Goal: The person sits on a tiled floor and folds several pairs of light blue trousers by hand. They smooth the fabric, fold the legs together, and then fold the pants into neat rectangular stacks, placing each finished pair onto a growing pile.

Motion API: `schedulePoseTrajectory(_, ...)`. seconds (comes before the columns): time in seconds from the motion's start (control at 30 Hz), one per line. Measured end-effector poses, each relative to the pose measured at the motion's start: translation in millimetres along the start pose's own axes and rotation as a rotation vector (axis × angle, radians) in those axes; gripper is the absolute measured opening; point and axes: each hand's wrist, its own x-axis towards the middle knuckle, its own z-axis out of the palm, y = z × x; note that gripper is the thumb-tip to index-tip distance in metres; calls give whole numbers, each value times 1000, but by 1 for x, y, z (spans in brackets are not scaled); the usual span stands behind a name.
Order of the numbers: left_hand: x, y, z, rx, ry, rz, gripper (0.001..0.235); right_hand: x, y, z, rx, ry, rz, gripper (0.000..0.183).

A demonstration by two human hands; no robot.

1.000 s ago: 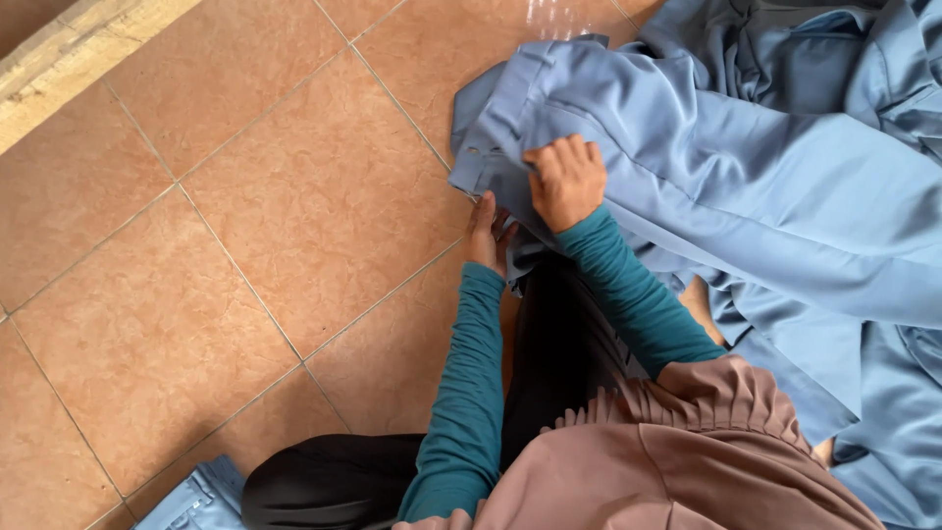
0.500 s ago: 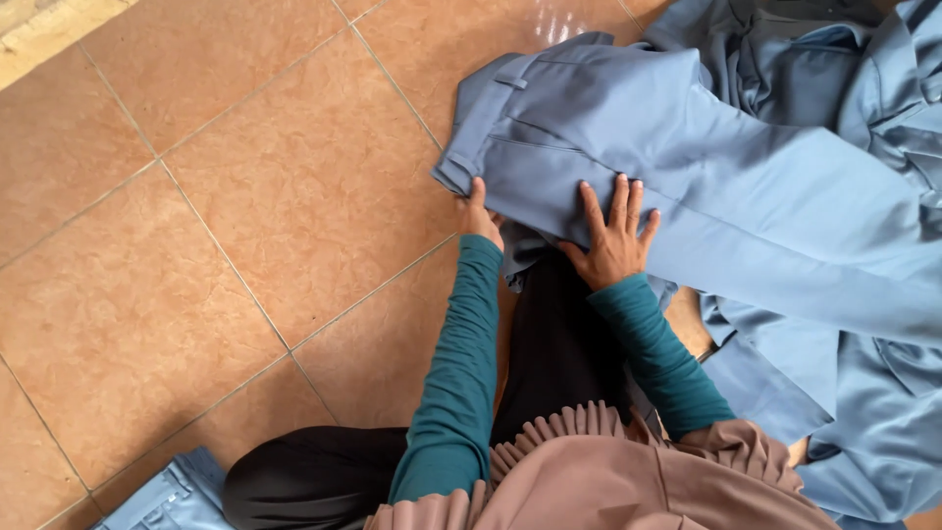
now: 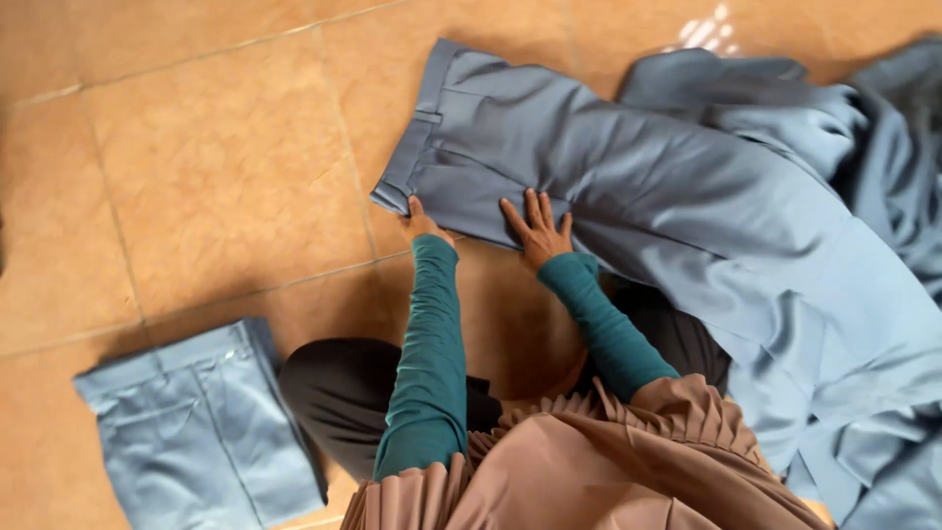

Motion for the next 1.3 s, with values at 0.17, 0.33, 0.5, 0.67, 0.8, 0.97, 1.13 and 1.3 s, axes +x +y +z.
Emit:
schedulePoseTrajectory(0.17,64,57,-85,-66,160,109,57,30,-104,21,-32,-15,-156,111)
schedulePoseTrajectory(0.33,135,133,-167,-116,331,237,54,50,-187,45,-48,-25,-355,110)
schedulePoseTrajectory(0.5,236,165,-255,56,595,415,72,51,-200,101,-265,60,-529,93)
schedulePoseTrajectory(0.67,63,127,-196,-27,347,309,100,56,-189,115,-142,67,-472,80)
schedulePoseTrajectory(0.8,-128,150,-127,-342,101,-194,108,52,-188,108,-47,226,-423,62)
schedulePoseTrajectory(0.97,-56,62,-134,-269,-57,-409,90,31,-155,108,-85,412,-429,56)
schedulePoseTrajectory(1.13,69,-8,-153,-255,-41,-454,84,-26,-86,67,-136,122,-194,92)
schedulePoseTrajectory(1.3,86,101,-166,-543,-110,-212,67,-61,-60,60,-166,40,-2,97)
